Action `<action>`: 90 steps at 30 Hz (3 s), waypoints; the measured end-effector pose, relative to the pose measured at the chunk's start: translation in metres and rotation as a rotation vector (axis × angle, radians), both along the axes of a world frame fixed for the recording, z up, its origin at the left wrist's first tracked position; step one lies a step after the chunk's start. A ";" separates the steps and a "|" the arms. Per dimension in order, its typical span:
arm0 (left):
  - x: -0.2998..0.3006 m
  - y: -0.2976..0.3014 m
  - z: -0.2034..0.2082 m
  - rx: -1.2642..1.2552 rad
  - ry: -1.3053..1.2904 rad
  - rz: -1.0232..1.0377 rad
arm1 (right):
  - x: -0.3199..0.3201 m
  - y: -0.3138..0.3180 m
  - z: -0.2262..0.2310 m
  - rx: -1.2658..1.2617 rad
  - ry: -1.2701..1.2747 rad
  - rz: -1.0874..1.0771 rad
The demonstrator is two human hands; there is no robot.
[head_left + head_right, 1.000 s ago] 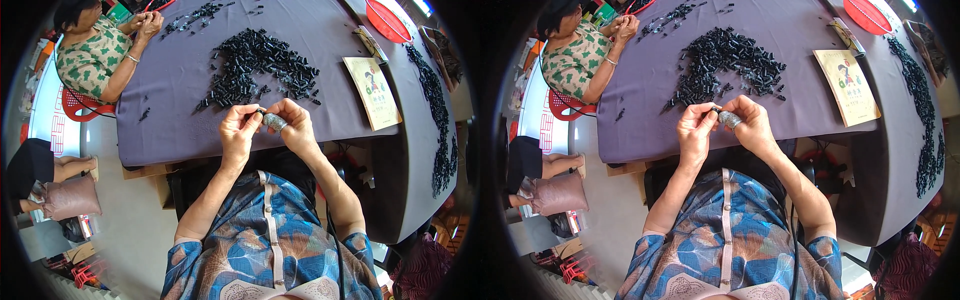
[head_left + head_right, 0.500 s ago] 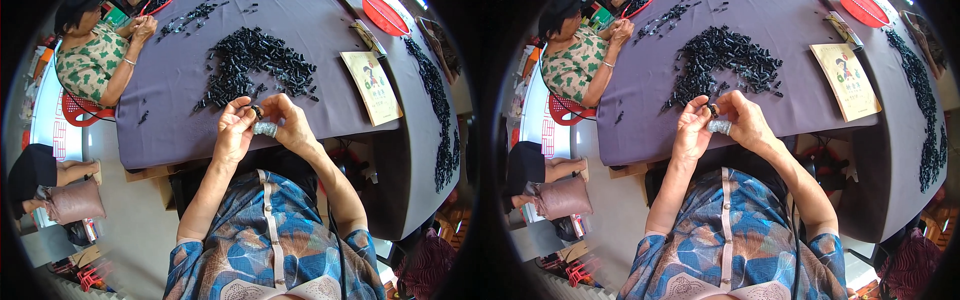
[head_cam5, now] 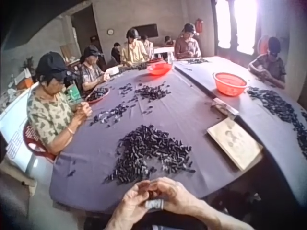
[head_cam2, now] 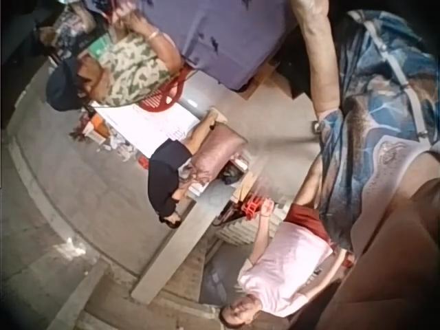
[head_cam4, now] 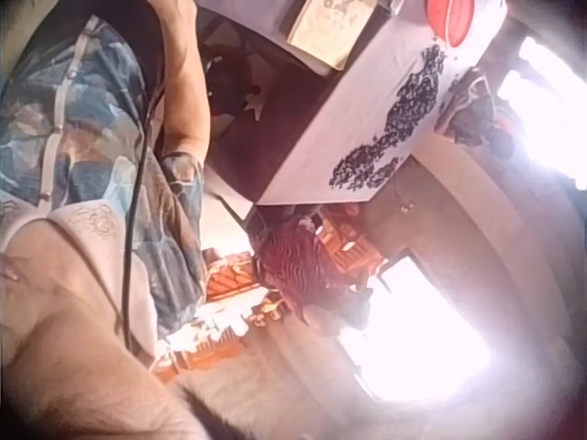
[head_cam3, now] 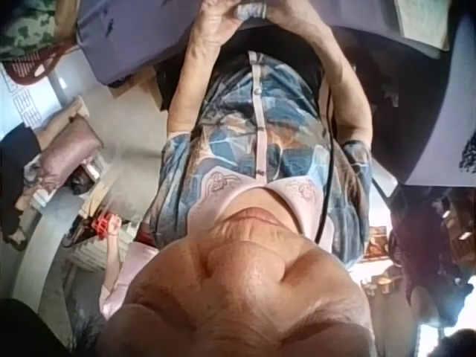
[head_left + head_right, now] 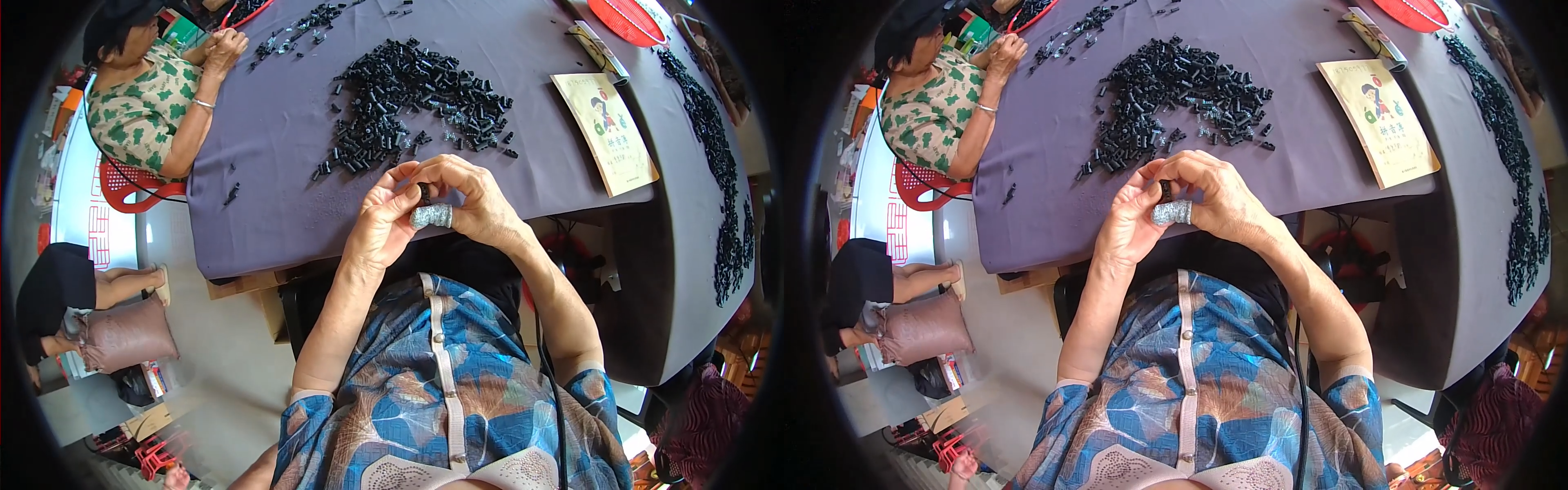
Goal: Manually assembling small black plastic components with metallic inserts at a workbench.
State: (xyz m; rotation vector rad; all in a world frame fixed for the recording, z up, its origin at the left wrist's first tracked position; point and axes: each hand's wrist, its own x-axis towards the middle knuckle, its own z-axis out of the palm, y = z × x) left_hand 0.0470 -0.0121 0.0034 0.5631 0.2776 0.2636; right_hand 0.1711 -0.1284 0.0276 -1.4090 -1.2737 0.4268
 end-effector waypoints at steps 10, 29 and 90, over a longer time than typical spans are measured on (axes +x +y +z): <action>-0.001 0.001 -0.005 -0.025 -0.002 -0.011 | -0.005 0.002 -0.002 0.044 -0.071 -0.040; 0.002 0.000 -0.006 -0.024 -0.017 0.031 | -0.007 0.006 -0.013 0.034 -0.046 -0.071; -0.025 0.032 -0.008 0.087 0.075 0.210 | 0.037 0.029 -0.013 -0.292 -0.763 -0.344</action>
